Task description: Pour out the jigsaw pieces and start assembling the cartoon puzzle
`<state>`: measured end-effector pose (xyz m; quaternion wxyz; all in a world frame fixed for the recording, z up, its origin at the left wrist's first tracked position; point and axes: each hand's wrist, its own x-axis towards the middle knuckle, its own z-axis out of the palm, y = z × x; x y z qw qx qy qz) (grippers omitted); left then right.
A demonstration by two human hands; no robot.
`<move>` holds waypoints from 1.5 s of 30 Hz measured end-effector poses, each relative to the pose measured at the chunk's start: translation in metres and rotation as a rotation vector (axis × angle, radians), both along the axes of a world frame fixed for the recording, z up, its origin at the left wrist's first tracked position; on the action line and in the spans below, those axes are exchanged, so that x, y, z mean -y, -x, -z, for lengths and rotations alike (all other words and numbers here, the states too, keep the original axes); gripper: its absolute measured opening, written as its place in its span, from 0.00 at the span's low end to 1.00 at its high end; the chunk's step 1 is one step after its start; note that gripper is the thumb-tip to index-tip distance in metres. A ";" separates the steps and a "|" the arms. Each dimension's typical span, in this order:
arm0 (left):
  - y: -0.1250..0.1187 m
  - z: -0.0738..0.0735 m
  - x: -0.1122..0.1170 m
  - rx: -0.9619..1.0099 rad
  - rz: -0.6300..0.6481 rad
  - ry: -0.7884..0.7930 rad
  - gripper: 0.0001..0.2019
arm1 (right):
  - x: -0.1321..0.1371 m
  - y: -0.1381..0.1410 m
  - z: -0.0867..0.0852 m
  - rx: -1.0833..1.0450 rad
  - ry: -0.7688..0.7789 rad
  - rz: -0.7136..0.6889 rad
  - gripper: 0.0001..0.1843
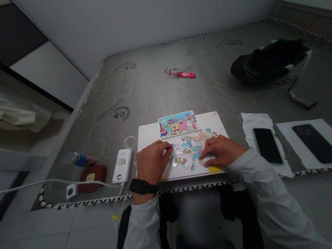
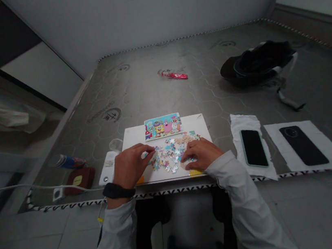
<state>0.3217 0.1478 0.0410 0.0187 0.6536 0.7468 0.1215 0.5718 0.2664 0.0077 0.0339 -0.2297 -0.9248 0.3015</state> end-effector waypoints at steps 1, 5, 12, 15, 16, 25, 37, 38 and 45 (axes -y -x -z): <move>0.000 0.000 0.000 0.000 0.001 0.000 0.06 | 0.001 0.001 0.000 0.001 0.001 -0.003 0.10; 0.000 0.001 0.000 0.007 0.001 -0.007 0.06 | 0.003 0.003 -0.002 0.019 -0.014 -0.012 0.12; 0.001 0.001 0.000 0.003 0.006 -0.002 0.06 | 0.003 0.004 -0.003 0.085 0.008 -0.028 0.11; 0.002 0.002 0.000 -0.002 0.010 -0.015 0.06 | 0.003 0.006 -0.003 0.083 0.013 -0.017 0.11; 0.002 0.002 0.000 -0.003 0.010 -0.018 0.06 | 0.003 0.006 -0.003 0.077 0.016 -0.013 0.11; 0.000 -0.001 0.000 0.002 0.008 0.000 0.05 | 0.006 0.006 -0.007 0.039 0.032 0.038 0.10; 0.000 -0.001 0.000 0.012 0.010 0.020 0.06 | 0.006 0.007 -0.005 -0.054 0.063 -0.003 0.08; 0.000 0.000 0.000 0.007 0.010 0.020 0.06 | 0.006 0.007 -0.004 -0.062 0.062 -0.005 0.08; -0.001 -0.001 0.000 0.008 0.009 0.019 0.06 | 0.002 0.005 0.000 -0.092 0.063 -0.037 0.04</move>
